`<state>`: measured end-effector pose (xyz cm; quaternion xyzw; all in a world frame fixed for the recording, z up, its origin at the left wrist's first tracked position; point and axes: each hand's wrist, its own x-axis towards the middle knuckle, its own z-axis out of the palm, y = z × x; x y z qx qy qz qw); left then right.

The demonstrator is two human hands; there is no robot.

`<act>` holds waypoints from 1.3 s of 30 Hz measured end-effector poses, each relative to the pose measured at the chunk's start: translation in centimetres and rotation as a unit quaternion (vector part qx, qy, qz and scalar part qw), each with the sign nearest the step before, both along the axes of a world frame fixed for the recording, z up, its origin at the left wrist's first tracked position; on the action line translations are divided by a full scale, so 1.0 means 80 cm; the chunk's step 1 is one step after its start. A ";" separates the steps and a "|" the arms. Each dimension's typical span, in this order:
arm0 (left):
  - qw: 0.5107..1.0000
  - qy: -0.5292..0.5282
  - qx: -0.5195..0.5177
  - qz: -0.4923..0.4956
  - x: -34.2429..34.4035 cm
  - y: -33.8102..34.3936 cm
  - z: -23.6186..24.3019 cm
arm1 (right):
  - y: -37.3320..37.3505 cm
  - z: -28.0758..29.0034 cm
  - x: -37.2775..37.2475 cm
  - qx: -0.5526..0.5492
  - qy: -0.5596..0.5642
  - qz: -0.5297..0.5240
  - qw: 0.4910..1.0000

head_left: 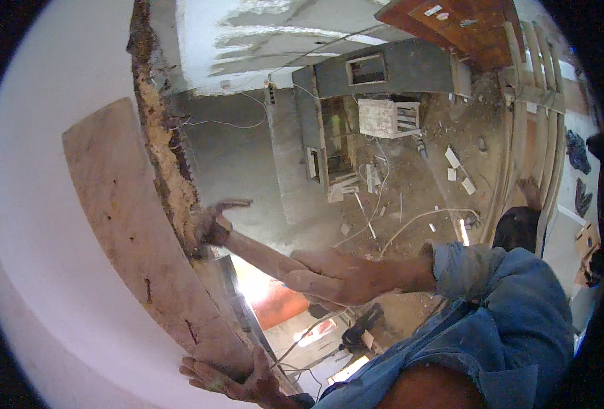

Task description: The person uses a hammer to repeatedly strike and pry a wooden beam attached to the ceiling while standing on a ladder. Debris falls to the floor as the beam is gradually loosened and broken away.

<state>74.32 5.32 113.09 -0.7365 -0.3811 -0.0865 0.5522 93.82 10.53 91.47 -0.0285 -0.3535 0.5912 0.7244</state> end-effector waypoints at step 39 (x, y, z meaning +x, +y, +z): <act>0.999 0.036 -0.008 -0.018 0.004 -0.002 -0.003 | 0.042 0.004 0.020 0.038 0.309 0.377 0.872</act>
